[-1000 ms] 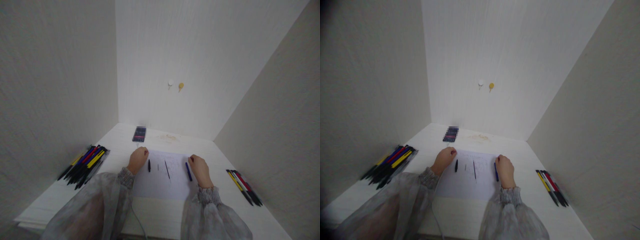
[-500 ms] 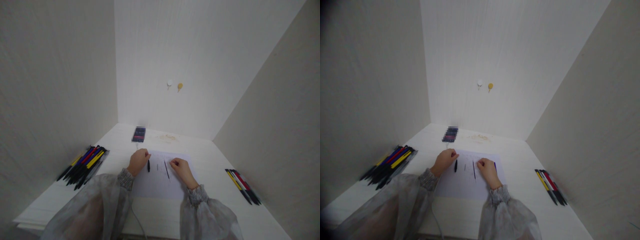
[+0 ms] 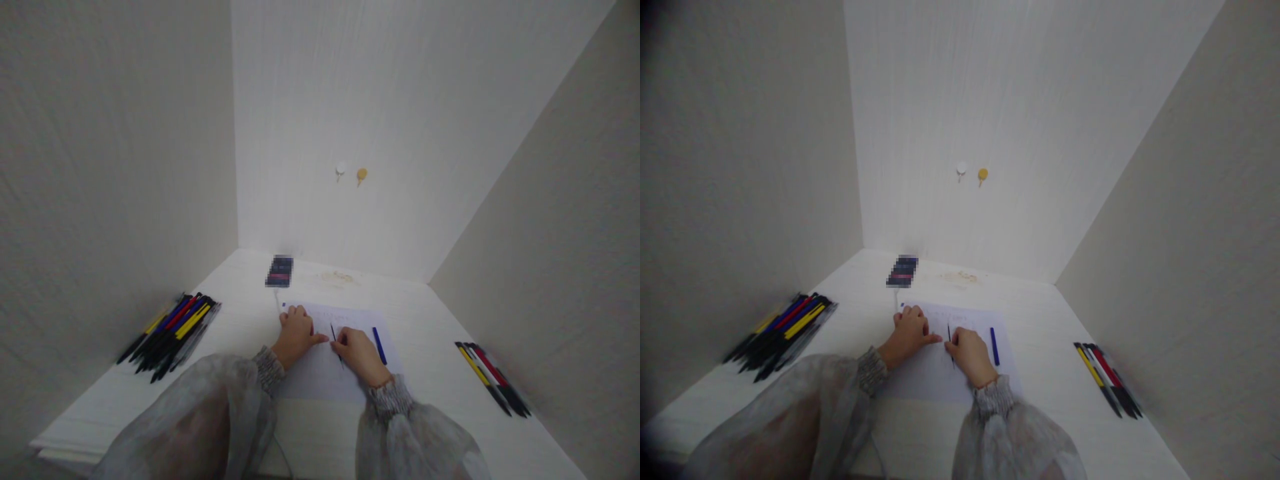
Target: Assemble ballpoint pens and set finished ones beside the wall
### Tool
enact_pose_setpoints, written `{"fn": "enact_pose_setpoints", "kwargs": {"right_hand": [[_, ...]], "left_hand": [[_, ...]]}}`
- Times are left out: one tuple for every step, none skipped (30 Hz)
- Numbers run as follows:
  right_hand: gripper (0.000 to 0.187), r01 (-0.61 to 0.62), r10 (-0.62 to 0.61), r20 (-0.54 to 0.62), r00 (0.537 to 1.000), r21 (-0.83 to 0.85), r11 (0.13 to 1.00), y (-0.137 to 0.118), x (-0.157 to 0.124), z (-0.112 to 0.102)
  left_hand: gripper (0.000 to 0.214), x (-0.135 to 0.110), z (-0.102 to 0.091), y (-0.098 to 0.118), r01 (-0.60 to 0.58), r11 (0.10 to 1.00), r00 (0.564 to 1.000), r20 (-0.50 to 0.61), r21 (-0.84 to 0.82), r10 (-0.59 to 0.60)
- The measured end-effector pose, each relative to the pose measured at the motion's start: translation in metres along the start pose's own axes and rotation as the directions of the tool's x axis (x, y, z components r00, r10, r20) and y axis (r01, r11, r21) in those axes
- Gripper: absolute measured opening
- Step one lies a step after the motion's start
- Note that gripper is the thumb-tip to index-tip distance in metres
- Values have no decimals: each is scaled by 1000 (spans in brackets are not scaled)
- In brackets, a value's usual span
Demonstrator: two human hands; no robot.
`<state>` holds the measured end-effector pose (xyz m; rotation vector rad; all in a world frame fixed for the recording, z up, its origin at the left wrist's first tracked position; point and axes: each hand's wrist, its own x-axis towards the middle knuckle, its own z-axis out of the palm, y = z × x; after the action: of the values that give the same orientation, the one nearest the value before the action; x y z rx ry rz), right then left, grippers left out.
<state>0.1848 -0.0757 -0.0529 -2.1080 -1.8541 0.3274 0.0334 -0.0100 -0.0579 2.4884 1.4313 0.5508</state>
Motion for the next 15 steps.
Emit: {"fn": "enact_pose_setpoints", "kwargs": {"right_hand": [[16, 1, -1, 1, 1000, -9, 1000, 0, 0, 0], [16, 2, -2, 2, 1000, -21, 1000, -1, -1, 0], [16, 0, 0, 3, 1000, -35, 999, -2, -1, -1], [16, -4, 4, 3, 1000, -52, 999, -2, -2, -1], [17, -7, 7, 3, 1000, -70, 997, -3, -2, -2], [17, -11, 11, 6, 1000, -90, 996, -4, -2, -3], [18, -15, 16, 11, 1000, -113, 993, -5, -3, -5], [19, -15, 18, 15, 1000, -140, 990, -6, -4, -6], [19, -14, 17, 18, 1000, -170, 985, -7, -5, -7], [19, -11, 16, 21, 1000, -203, 979, -8, -6, -7], [19, -9, 14, 19, 1000, -239, 971, -9, -7, -8], [19, -5, 9, 14, 1000, -275, 962, -11, -8, -8], [20, 1, 2, 10, 1000, -308, 951, -12, -9, -9], [21, 6, -3, 9, 1000, -339, 941, -15, -10, -9], [22, 9, -5, 14, 1000, -365, 931, -17, -11, -10]], "left_hand": [[46, 0, 0, 1, 5, 1000, 1000, 19, 0, -5], [43, 0, 0, 1, 12, 1000, 999, 38, -5, -12], [40, 0, -1, 2, 21, 1000, 998, 55, -15, -20], [37, 1, -1, 2, 33, 999, 997, 69, -28, -31], [34, 1, -1, 2, 44, 998, 996, 79, -44, -41], [31, 2, -1, 2, 51, 997, 996, 81, -60, -46], [28, 3, 0, 2, 55, 996, 996, 81, -74, -49], [25, 3, 1, 1, 56, 995, 996, 77, -83, -49], [22, 4, 2, 0, 55, 994, 996, 73, -90, -48], [19, 5, 3, -1, 52, 994, 996, 72, -95, -45], [17, 6, 4, -2, 49, 994, 996, 72, -97, -42], [15, 6, 5, -3, 45, 994, 996, 76, -96, -38], [14, 7, 6, -4, 36, 995, 996, 81, -92, -29], [14, 7, 7, -4, 22, 996, 996, 88, -82, -14], [13, 7, 8, -4, 1, 998, 995, 96, -67, 5]]}}
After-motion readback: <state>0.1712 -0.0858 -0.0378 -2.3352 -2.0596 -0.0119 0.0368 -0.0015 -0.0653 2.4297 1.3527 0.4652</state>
